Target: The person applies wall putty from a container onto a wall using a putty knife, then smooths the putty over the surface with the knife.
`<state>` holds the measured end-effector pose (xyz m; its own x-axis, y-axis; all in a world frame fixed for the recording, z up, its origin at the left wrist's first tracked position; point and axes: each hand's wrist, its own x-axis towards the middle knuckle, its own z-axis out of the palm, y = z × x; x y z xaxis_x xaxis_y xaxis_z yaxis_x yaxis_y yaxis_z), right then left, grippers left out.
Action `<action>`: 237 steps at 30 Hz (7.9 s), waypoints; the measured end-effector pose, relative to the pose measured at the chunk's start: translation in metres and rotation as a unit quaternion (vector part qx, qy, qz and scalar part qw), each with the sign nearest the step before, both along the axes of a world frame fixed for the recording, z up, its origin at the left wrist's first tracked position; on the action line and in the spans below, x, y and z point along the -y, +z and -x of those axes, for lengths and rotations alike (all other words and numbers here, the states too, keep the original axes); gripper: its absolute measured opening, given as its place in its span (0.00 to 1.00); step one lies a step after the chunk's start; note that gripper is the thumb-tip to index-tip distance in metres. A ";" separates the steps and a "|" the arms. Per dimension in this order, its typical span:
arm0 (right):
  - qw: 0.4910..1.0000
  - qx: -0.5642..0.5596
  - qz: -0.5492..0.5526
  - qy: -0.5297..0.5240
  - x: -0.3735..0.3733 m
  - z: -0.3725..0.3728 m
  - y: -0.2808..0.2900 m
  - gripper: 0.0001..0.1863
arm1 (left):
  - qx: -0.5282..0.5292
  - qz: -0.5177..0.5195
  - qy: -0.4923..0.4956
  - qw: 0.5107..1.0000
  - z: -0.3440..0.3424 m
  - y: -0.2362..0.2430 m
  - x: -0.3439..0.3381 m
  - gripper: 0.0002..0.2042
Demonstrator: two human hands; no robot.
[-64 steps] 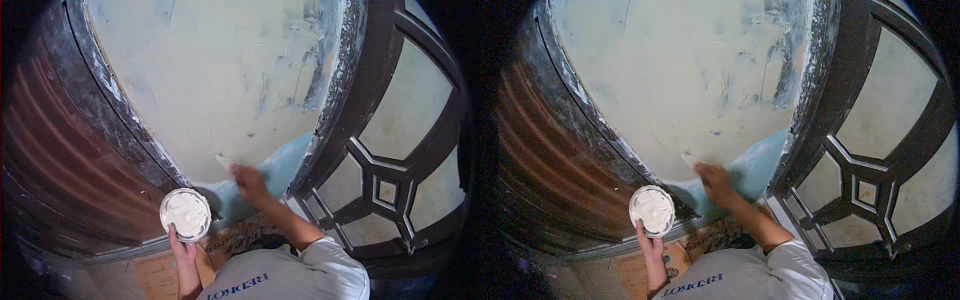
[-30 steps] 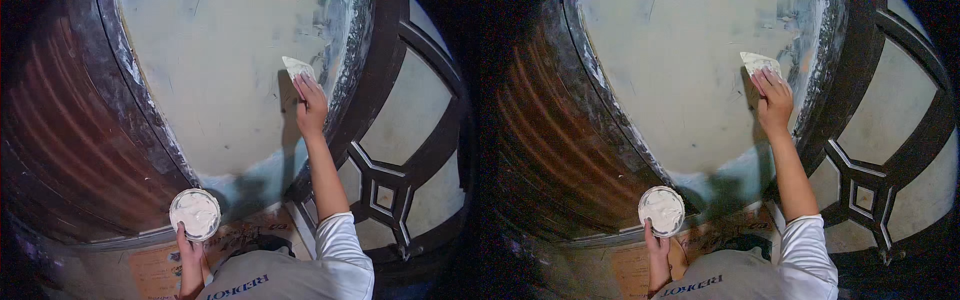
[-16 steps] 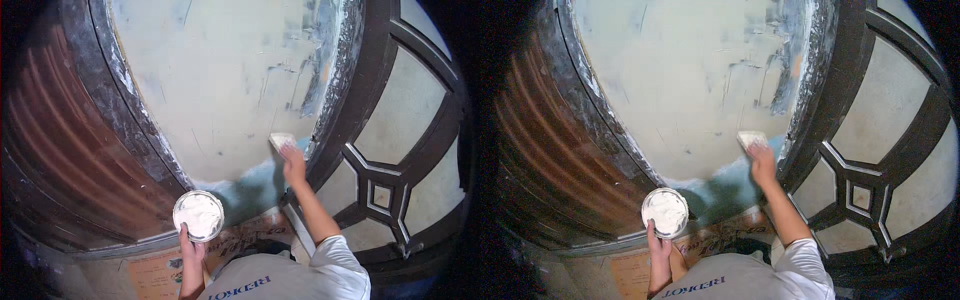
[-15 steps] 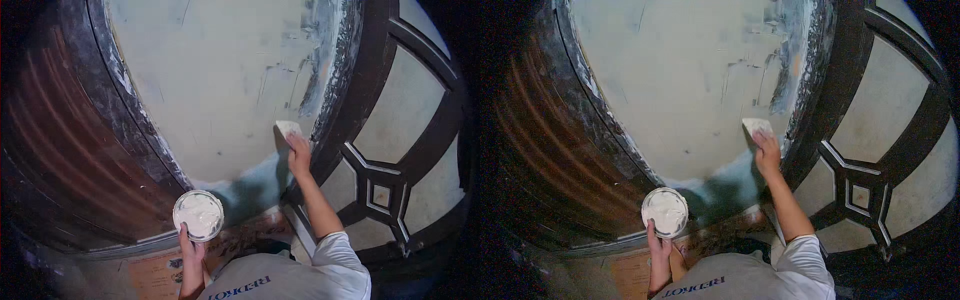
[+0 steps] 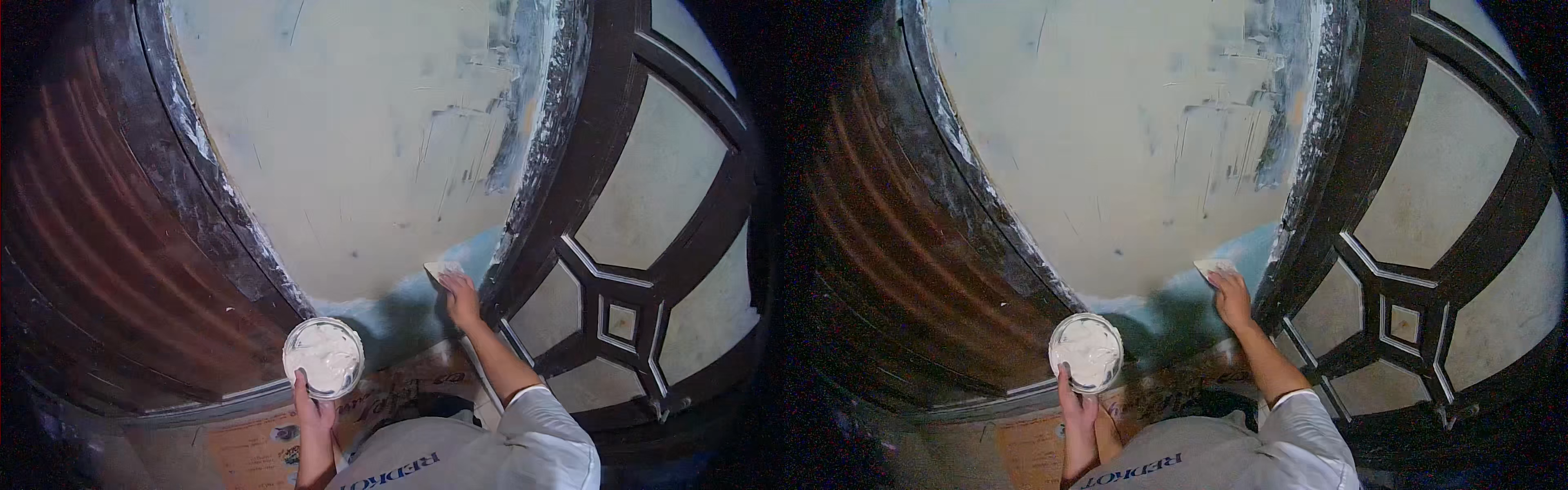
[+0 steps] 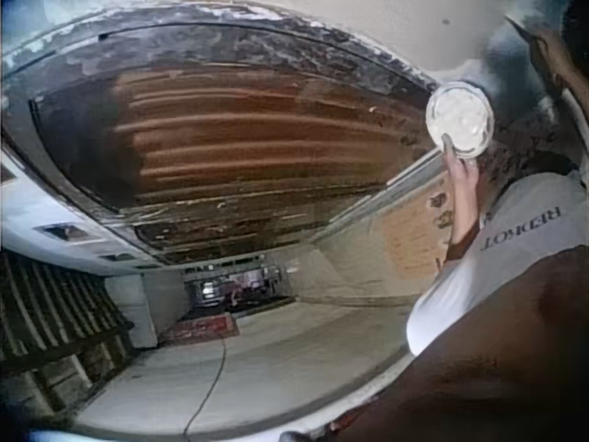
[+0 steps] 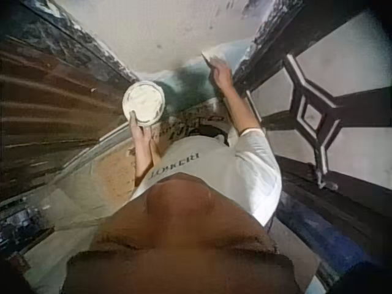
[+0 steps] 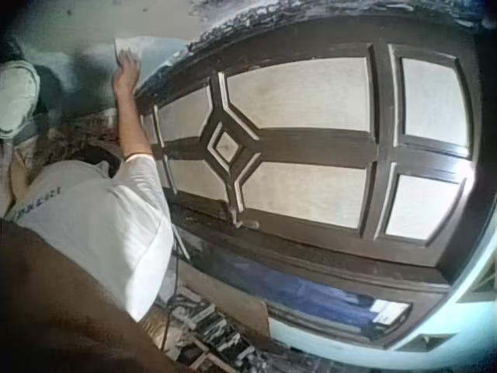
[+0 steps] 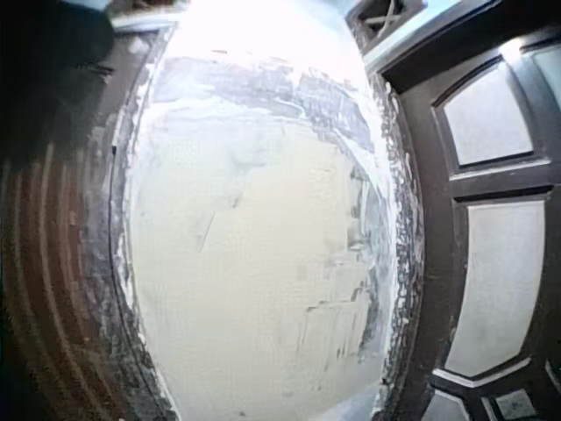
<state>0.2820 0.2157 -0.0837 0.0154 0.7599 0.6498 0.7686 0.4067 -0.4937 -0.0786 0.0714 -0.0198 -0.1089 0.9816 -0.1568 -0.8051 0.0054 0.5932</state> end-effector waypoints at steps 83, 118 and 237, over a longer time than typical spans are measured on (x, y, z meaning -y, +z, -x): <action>0.990 0.121 -0.064 -0.014 -0.004 -0.031 0.030 0.19 | -0.048 0.032 -0.007 0.998 -0.111 0.013 -0.014 0.25; 0.955 0.086 -0.282 -0.034 -0.037 0.024 0.296 0.26 | -0.061 0.053 -0.013 0.997 -0.075 0.012 -0.009 0.25; 0.808 -0.372 0.348 0.296 0.080 -0.151 0.152 0.15 | -0.122 0.003 0.085 0.989 -0.258 0.020 0.057 0.28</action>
